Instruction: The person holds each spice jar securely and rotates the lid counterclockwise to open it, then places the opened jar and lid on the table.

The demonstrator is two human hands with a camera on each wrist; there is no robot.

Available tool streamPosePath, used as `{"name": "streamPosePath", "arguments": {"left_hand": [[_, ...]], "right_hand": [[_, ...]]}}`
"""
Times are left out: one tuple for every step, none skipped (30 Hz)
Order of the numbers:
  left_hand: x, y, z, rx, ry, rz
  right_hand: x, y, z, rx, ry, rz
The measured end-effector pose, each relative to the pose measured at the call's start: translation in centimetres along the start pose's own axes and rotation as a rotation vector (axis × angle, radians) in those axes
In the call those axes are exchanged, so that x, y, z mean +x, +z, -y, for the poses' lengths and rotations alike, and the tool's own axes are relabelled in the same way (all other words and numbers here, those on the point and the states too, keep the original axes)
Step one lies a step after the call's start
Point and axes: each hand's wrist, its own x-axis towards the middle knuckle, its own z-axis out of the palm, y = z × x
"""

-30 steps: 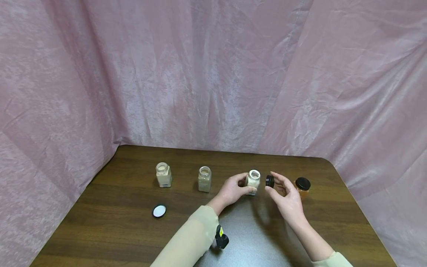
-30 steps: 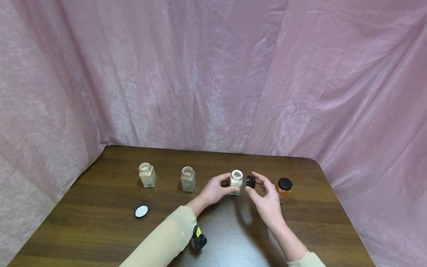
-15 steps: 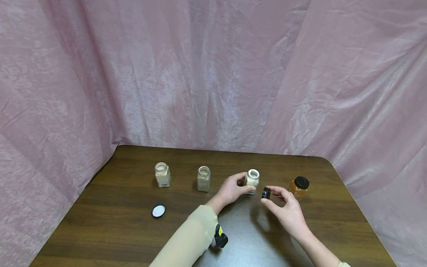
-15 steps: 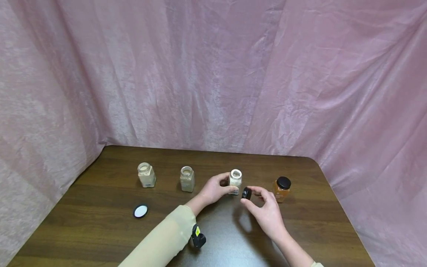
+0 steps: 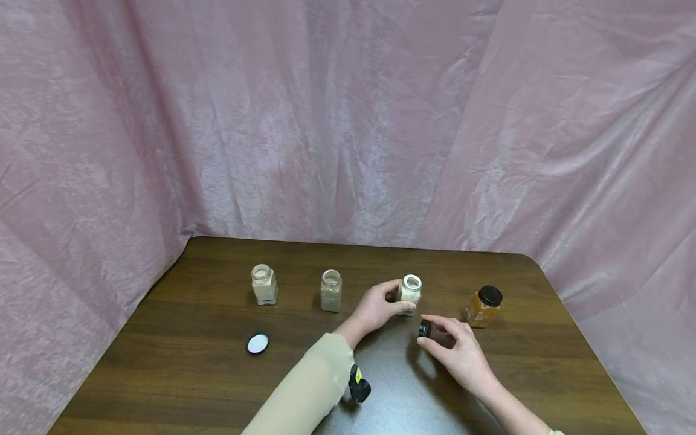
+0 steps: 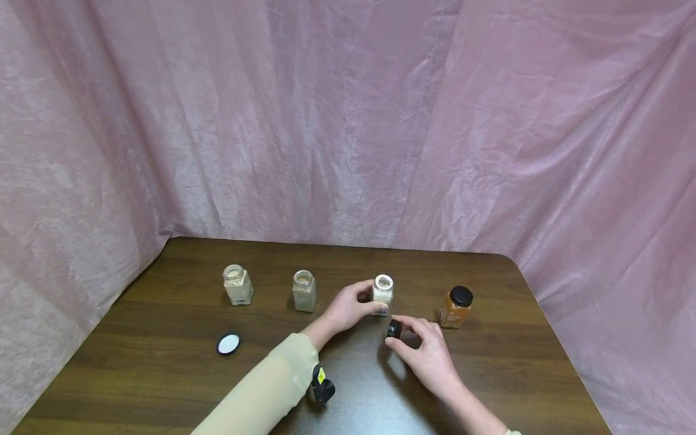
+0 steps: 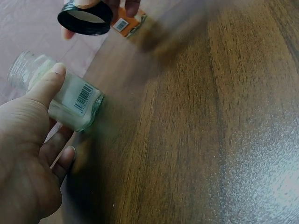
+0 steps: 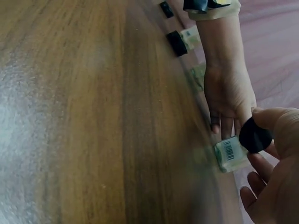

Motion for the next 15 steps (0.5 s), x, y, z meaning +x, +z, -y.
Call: {"name": "streamPosePath", "arguments": {"left_hand": [[0.0, 0.0, 0.0, 0.000, 0.000, -0.001], [0.0, 0.0, 0.0, -0.001, -0.001, -0.002], [0.0, 0.0, 0.0, 0.000, -0.001, -0.003], [0.0, 0.0, 0.0, -0.002, -0.001, -0.003], [0.0, 0.0, 0.0, -0.003, 0.000, -0.003], [0.0, 0.0, 0.0, -0.003, 0.001, -0.005], [0.1, 0.0, 0.1, -0.003, 0.004, -0.007], [0.1, 0.0, 0.1, -0.003, 0.005, -0.008], [0.1, 0.0, 0.1, -0.002, 0.006, -0.009], [0.1, 0.0, 0.2, -0.001, 0.007, -0.010], [0.1, 0.0, 0.2, 0.001, 0.008, -0.011], [0.1, 0.0, 0.2, 0.000, 0.008, -0.011], [0.1, 0.0, 0.2, 0.002, 0.009, -0.010], [0.1, 0.0, 0.2, 0.001, 0.008, -0.010], [0.1, 0.0, 0.2, 0.001, 0.008, -0.008]], "right_hand": [[0.0, 0.1, 0.0, 0.007, 0.016, 0.012], [0.0, 0.1, 0.0, 0.015, 0.036, 0.028], [-0.1, 0.2, 0.0, 0.026, 0.058, 0.042], [-0.1, 0.3, 0.0, 0.033, 0.081, 0.056], [-0.1, 0.3, 0.0, 0.033, 0.100, 0.066], [-0.1, 0.4, 0.0, 0.036, 0.115, 0.077], [-0.1, 0.4, 0.1, 0.043, 0.129, 0.086], [-0.1, 0.5, 0.1, 0.048, 0.138, 0.097], [-0.1, 0.6, 0.1, 0.055, 0.143, 0.104], [-0.1, 0.7, 0.1, 0.063, 0.145, 0.112], [-0.1, 0.8, 0.1, 0.075, 0.145, 0.121], [-0.1, 0.9, 0.1, 0.087, 0.147, 0.132], [-0.2, 1.0, 0.1, 0.095, 0.149, 0.139], [-0.2, 1.1, 0.1, 0.100, 0.150, 0.145], [-0.2, 1.2, 0.0, 0.094, 0.151, 0.149]]}}
